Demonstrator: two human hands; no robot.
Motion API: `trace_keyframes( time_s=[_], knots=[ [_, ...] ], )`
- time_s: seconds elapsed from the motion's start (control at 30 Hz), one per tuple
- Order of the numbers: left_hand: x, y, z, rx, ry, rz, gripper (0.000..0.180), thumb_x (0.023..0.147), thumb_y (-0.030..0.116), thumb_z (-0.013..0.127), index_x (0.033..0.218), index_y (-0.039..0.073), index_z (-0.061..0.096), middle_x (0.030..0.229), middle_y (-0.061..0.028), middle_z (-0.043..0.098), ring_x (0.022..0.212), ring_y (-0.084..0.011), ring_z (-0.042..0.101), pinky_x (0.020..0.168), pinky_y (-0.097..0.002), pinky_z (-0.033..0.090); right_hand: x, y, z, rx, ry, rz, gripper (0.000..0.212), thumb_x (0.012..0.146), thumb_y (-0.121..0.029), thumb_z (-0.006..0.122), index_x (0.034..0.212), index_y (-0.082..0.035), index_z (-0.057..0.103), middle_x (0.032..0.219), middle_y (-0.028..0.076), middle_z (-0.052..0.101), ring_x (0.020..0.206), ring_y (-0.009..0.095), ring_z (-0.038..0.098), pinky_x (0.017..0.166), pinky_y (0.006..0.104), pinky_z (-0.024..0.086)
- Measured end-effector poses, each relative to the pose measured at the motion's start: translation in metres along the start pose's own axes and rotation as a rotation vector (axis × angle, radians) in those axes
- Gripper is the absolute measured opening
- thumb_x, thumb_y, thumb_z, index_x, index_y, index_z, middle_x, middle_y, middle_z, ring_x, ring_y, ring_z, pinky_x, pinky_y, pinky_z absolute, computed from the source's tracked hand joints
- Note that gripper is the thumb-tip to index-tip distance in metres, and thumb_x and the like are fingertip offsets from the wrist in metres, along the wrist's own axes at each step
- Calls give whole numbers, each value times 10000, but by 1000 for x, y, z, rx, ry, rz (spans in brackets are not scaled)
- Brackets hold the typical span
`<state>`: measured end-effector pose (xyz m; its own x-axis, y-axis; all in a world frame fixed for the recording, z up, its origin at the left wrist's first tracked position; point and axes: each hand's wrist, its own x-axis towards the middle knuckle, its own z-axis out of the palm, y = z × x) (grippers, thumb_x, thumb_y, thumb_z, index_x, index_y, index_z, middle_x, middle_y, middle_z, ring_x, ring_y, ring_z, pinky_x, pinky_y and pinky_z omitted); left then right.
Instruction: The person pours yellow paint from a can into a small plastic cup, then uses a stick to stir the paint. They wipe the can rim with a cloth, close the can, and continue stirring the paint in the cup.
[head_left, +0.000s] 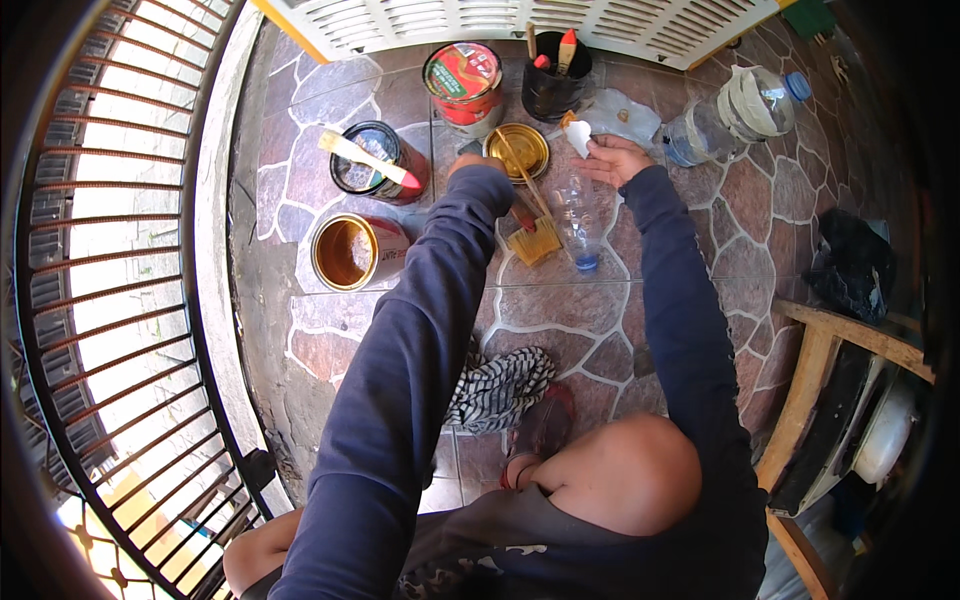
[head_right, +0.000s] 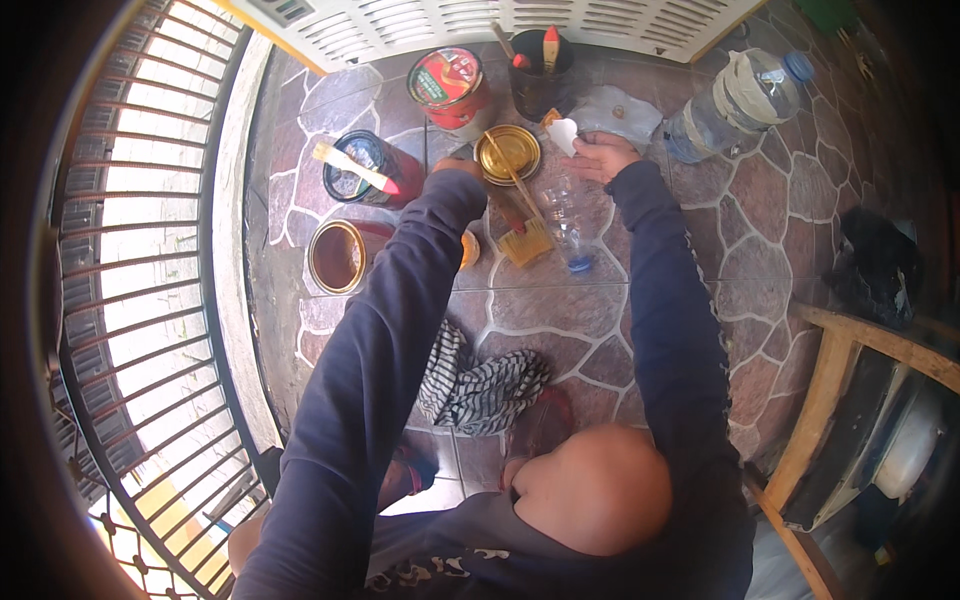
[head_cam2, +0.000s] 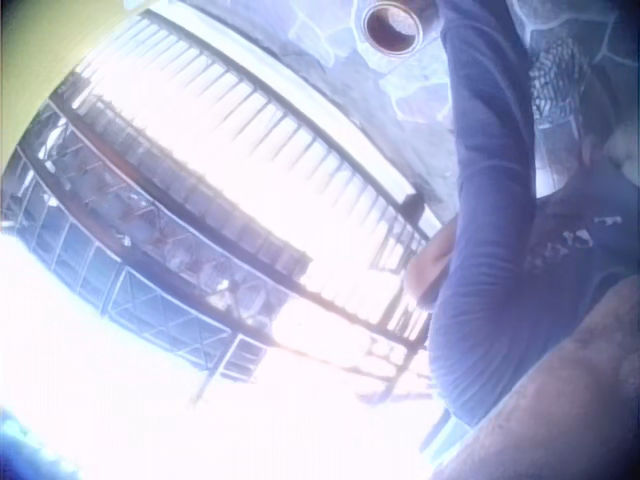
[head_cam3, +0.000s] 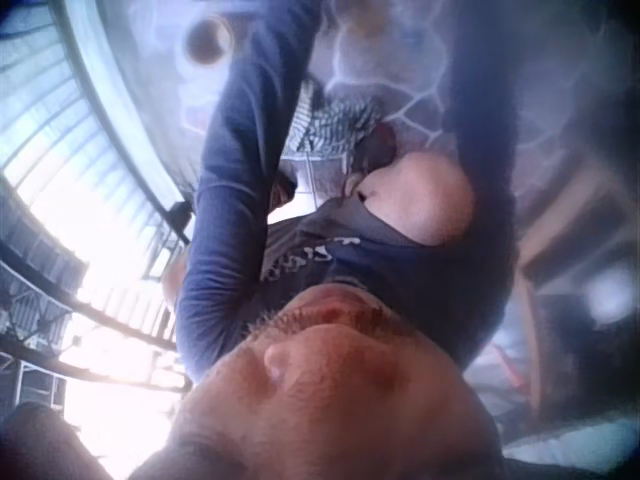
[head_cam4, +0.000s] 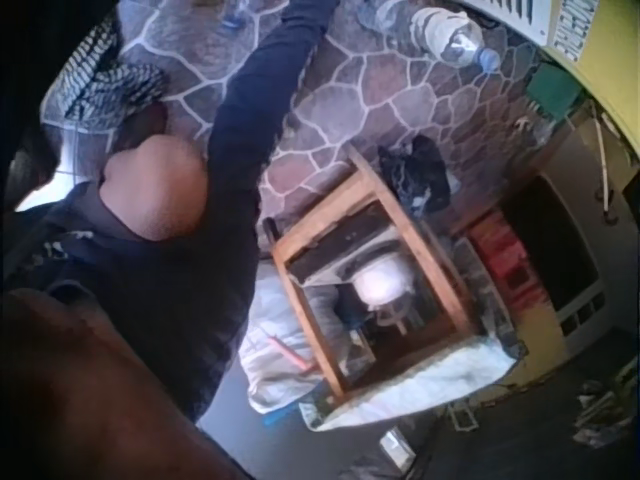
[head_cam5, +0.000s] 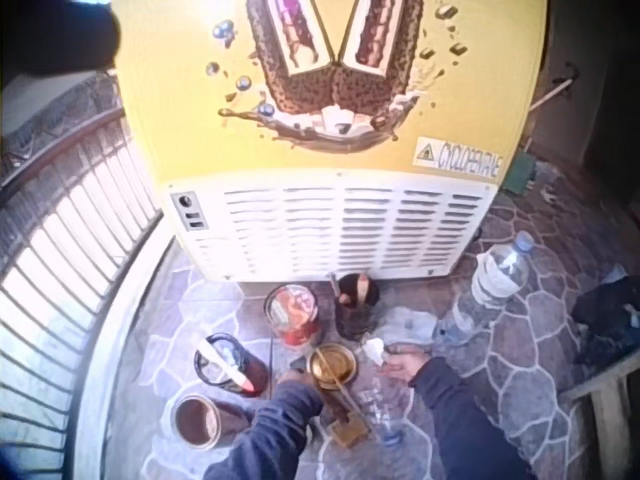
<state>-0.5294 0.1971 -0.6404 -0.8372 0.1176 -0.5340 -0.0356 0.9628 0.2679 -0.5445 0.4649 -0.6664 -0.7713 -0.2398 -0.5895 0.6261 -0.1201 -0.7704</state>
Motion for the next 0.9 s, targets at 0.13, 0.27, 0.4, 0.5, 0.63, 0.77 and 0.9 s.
trace_keyframes(
  time_s=[0.13, 0.27, 0.4, 0.5, 0.63, 0.77, 0.9],
  knots=[
    [37, -16, 18, 22, -68, -131, 379, 812, 281, 700, 1100, 39, 741, 1181, -186, 710, 1129, -314, 681, 941, -394, 546, 9, -3, 7, -14, -113, 119, 398, 1014, -187, 603, 1353, -6, 503, 1253, 153, 633, 1164, 342, 661, 960, 406, 551],
    [65, -26, 24, 230, -94, -4, 338, 827, 300, 678, 1064, 74, 761, 1153, -179, 720, 1116, -310, 686, 919, -394, 557, 17, 9, 10, -172, -182, 131, 339, 1041, -253, 534, 1334, -81, 520, 1212, 113, 685, 1105, 279, 693, 829, 344, 542],
    [71, -29, 23, 236, -110, 9, 337, 829, 310, 677, 1052, 72, 763, 1150, -167, 724, 1104, -310, 691, 917, -394, 556, 4, 30, -4, -165, -169, 82, 366, 1046, -261, 523, 1344, -49, 507, 1192, 139, 687, 1028, 247, 711, 798, 318, 535],
    [58, -19, 11, -127, 42, -296, 355, 826, 318, 686, 1032, 38, 757, 1135, -186, 723, 1082, -316, 699, 900, -391, 562, -17, 39, -20, -155, -101, 48, 406, 1050, -275, 526, 1362, -16, 495, 1178, 151, 677, 992, 237, 709, 812, 309, 542],
    [8, 18, -2, -411, 221, -416, 362, 825, 311, 700, 999, -3, 748, 1066, -223, 726, 1022, -320, 718, 874, -400, 569, -42, 35, -20, -237, 161, -109, 339, 1006, -248, 616, 1248, -11, 600, 1031, 68, 691, 921, 142, 688, 805, 263, 531],
    [-85, 69, 22, -1196, 241, -64, 362, 928, 267, 687, 1152, -19, 698, 966, -183, 749, 858, -247, 728, 805, -350, 557, -74, 33, 26, -106, 199, -324, 270, 948, -196, 688, 1120, 12, 682, 875, 20, 679, 738, 73, 587, 700, 239, 480],
    [-149, 79, 49, -1595, 365, 110, 419, 1027, 292, 604, 1302, -24, 602, 1096, -73, 678, 947, -123, 621, 813, -276, 524, -119, 46, 97, 20, 21, -282, 235, 931, -115, 696, 1119, 24, 675, 894, 47, 701, 782, 81, 629, 719, 229, 504]
  ],
)
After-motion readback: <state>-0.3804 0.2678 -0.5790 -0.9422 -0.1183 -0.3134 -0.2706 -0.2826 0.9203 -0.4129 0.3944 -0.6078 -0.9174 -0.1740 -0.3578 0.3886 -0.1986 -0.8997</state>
